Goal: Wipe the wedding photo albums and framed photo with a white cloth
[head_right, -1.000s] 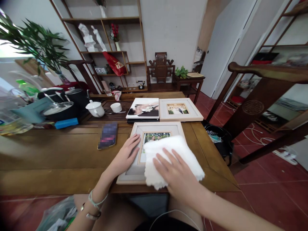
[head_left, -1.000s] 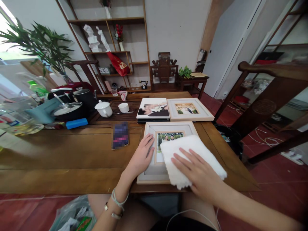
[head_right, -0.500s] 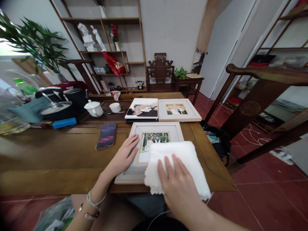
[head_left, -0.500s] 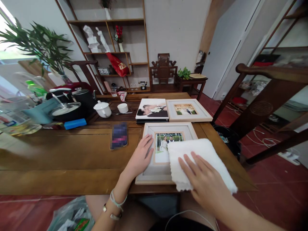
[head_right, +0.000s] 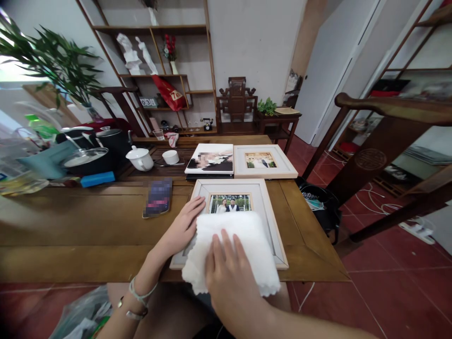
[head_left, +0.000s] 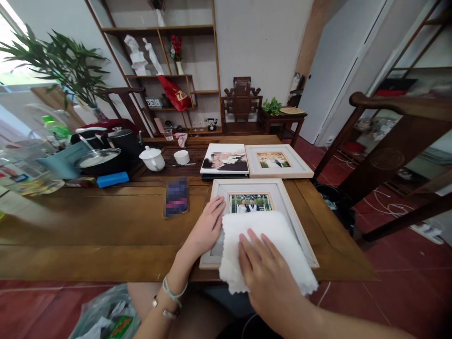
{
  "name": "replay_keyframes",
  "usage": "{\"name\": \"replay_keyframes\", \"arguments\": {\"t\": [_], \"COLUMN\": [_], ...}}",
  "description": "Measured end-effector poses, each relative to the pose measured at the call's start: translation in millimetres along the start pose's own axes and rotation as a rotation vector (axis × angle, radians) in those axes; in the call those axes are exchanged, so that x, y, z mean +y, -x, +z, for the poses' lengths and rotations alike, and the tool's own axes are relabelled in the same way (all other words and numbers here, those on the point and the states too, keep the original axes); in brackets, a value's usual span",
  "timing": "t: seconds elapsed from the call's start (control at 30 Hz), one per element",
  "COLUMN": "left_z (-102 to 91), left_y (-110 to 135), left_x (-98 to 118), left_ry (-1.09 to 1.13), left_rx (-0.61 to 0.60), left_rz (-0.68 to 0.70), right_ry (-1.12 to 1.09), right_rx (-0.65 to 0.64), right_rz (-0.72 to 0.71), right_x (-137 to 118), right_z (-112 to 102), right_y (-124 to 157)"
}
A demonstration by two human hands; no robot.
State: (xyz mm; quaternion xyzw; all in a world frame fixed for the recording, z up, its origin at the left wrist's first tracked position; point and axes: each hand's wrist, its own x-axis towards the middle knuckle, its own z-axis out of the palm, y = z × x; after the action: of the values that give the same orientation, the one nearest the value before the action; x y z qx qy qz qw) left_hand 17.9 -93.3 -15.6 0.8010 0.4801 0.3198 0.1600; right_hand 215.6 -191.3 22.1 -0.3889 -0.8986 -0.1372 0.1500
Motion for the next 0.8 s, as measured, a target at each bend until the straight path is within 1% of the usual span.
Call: {"name": "replay_keyframes", "arguments": {"t": [0.1, 0.17, 0.27, 0.33, 0.4, 0.43, 0.47, 0.53, 0.57, 0.6, 0.63, 0.7, 0.73, 0.8], "left_z": [-1.9, -2.4, -2.4, -2.4, -2.5, -2.6, -2.7, -2.6, -2.4, -2.1, -1.9, -1.6, -1.6, -2.5], "left_y": [-0.3, -0.5, -0.7, -0.7, -0.7, -0.6, -0.6, -0.5, -0.4, -0.3, -0.2, -0.3, -0.6, -1.5], "left_x": [5.4, 6.5, 6.0, 5.8, 5.9, 6.0, 6.1, 6.0, 5.7, 5.4, 5.1, 5.2, 5.6, 7.6], "left_ry": [-0.016, -0.020, -0.028, -0.030, -0.030, -0.030, -0.029, -0.031, -0.033, -0.035, -0.039, -0.050, -0.056, -0.066], "left_rx": [0.002, 0.002, -0.002, -0.004, -0.003, -0.003, -0.004, -0.007, -0.008, -0.008, -0.006, 0.000, 0.004, 0.003], "left_rz": [-0.015, -0.015, -0.016, -0.013, -0.009, -0.010, -0.012, -0.016, -0.018, -0.016, -0.013, -0.005, 0.000, 0.011], "right_ry": [0.040, 0.046, 0.043, 0.036, 0.016, 0.002, -0.001, -0.009, -0.013, -0.019, -0.022, -0.038, -0.052, -0.094], "right_rx": [0.006, -0.001, -0.033, -0.088, -0.114, -0.105, -0.053, 0.079, 0.125, 0.141, 0.130, 0.058, 0.012, -0.073], "right_rz": [0.018, 0.030, 0.074, 0.154, 0.318, 0.386, 0.415, 0.362, 0.293, 0.205, 0.111, -0.058, -0.119, -0.169], "right_x": [16.0, 31.1, 64.2, 91.2, 116.2, 125.9, 132.9, 138.0, 136.3, 132.2, 126.5, 113.3, 107.3, 98.4], "right_z": [-5.4, -10.5, -21.7, -30.6, -37.8, -39.6, -39.8, -34.4, -29.1, -22.4, -14.8, 1.3, 8.9, 21.5], "right_y": [17.1, 24.9, 22.6, 8.2, -16.0, -30.6, -46.2, -77.3, -91.9, -105.2, -116.9, -134.8, -140.9, -147.7]}}
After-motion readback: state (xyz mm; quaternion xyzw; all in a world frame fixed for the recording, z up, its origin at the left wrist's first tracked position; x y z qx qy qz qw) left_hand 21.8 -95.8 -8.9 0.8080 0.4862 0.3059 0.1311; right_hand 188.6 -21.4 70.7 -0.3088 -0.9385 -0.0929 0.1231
